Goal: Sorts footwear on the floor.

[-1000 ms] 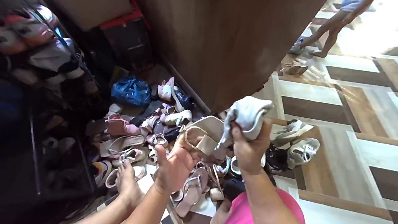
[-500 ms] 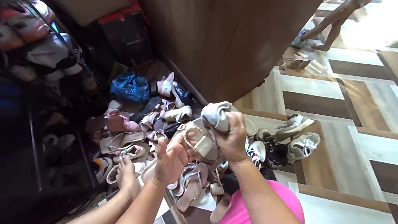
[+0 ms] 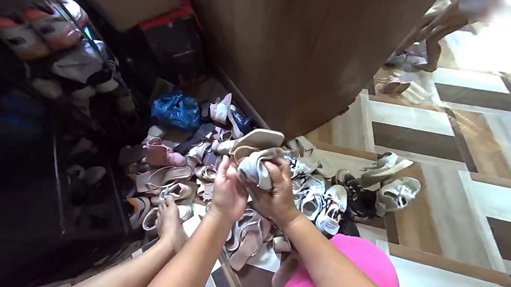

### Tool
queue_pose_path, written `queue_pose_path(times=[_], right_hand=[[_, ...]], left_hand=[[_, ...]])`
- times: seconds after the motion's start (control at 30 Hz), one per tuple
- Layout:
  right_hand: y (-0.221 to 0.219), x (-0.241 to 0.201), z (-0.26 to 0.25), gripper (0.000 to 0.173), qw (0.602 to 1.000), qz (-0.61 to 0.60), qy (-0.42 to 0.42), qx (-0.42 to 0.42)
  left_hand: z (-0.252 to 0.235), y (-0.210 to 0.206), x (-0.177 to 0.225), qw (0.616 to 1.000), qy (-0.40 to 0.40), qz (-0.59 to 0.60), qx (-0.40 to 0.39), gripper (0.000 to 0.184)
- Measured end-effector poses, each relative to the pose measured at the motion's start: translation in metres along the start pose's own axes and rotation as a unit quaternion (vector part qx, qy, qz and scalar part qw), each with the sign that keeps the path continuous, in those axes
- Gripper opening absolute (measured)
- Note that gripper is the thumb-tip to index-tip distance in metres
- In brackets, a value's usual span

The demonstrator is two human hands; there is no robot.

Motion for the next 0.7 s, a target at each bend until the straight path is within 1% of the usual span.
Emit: queue_pose_path(times=[0.07,0.1,0.17,0.2,0.27,0.33,0.37,0.43,0.47,0.53,0.57,0.63,0.7], right_hand=[[0.005,0.003,-0.005,0.039,1.000,-0.009,-0.008,0.018],[0.012,0.006,-0.010,0.038,0.999,-0.011,-0.023,0.036],[0.029,0.017,-0.017,0.042,0.994,0.005,-0.068,0.082],[0.035,0.017,-0.018,0.041,0.993,0.014,-0.060,0.098],[0.035,-0.002,-0.018,0.035,0.993,0.024,0.018,0.111],[0.031,-0.021,-0.017,0.032,0.990,0.042,0.087,0.105],[0.030,-0.024,-0.016,0.032,0.988,0.066,0.099,0.098],[0.035,-0.021,-0.017,0.033,0.986,0.105,0.094,0.088],[0.041,-0.018,-0.019,0.032,0.986,0.105,0.085,0.096],[0.053,-0.016,-0.023,0.033,0.988,0.073,0.070,0.118],[0.055,-0.020,-0.023,0.034,0.988,0.064,0.078,0.119],[0.042,-0.028,-0.019,0.037,0.990,0.067,0.090,0.082],[0.019,-0.021,-0.012,0.041,0.997,0.049,0.062,0.024]], left_hand=[[0.001,0.004,-0.002,1.000,-0.004,0.004,0.027,0.060],[0.001,0.007,-0.001,0.999,-0.009,0.021,0.047,0.057],[0.003,0.013,0.004,0.995,-0.013,0.074,0.067,0.052],[0.005,0.013,0.005,0.994,-0.009,0.081,0.075,0.052],[0.008,0.008,0.005,0.994,-0.006,0.077,0.071,0.051],[0.010,0.005,0.006,0.995,-0.015,0.066,0.069,0.050],[0.010,0.004,0.006,0.996,-0.018,0.064,0.063,0.049],[0.010,0.002,0.005,0.997,-0.019,0.063,0.045,0.048],[0.009,0.001,0.006,0.997,-0.020,0.064,0.040,0.048],[0.007,0.001,0.012,0.997,-0.029,0.065,0.040,0.048],[0.005,0.001,0.014,0.996,-0.034,0.068,0.044,0.048],[0.003,-0.001,0.013,0.995,-0.036,0.083,0.047,0.044],[0.004,-0.006,0.005,0.996,-0.023,0.074,0.035,0.042]])
Point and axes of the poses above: each hand's wrist, its own z-axis away from the middle knuckle, its own y-axis out of the back of the hand, x = y × z, the point moved 9 cm from there along -z, towards the middle knuckle, and after that the axes turned 4 degrees about -z, right-handed, at the moved point
